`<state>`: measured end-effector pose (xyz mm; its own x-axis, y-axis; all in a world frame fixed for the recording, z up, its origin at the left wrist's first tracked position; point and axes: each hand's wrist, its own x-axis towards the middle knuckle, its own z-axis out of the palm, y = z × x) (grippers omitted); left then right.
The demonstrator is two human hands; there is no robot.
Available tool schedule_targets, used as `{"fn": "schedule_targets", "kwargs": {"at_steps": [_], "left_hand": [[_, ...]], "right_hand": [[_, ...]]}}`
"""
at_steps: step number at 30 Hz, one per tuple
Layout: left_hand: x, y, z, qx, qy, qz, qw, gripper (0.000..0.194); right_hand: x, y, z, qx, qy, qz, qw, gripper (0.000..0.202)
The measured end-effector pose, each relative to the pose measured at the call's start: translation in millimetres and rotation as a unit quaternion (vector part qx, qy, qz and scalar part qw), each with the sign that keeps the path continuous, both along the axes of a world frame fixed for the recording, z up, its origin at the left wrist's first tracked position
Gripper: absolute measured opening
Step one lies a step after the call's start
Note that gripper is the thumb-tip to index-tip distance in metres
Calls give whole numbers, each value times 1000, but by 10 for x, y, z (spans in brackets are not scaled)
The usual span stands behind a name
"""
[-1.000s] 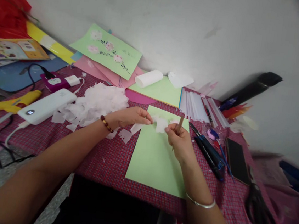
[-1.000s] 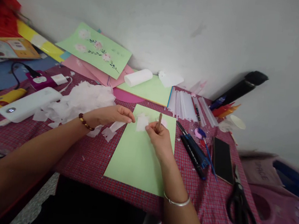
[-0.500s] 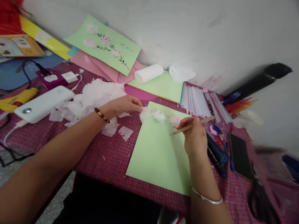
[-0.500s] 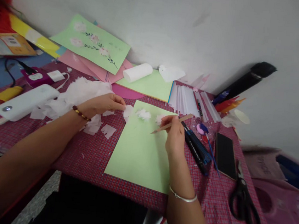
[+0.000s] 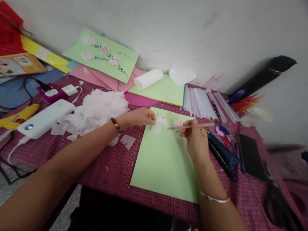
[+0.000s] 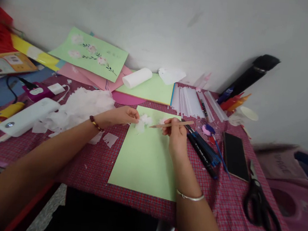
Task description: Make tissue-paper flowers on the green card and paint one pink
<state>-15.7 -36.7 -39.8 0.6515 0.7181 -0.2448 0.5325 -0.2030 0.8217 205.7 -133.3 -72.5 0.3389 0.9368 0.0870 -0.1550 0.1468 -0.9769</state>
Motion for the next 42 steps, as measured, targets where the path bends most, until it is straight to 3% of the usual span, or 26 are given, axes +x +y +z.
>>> {"fn": "schedule_targets", "kwargs": {"at_steps": [4,11,23,26,30,35,40,42], "left_hand": [[83,26,-109,63,-2,27,998,12],[147,-8,-86,76,-5,66,995,8],[196,1,-115,96,18,65,993,5],[178,1,-93,81,7,79,994,5],[110,27,-88,6,-11,116,993,6],[44,101,-181,-37,-34,119,992,6],[39,94,-189,-27,-30,114,993,8],[42,81,-177,-27,-32,119,992,9]], "right_hand": [[-26,7,-30,18,-39,7,999,35],[-172,-1,1,46,-190,24,980,32],[-226,19,-44,25,-252,34,967,25],[-214,29,-92,30,-267,41,962,24],[-194,21,-153,47,-305,42,950,22],[-208,-19,-149,104,-399,52,910,21],[-220,-47,-84,132,-534,76,831,20],[-211,-60,-58,131,-556,94,815,21]]}}
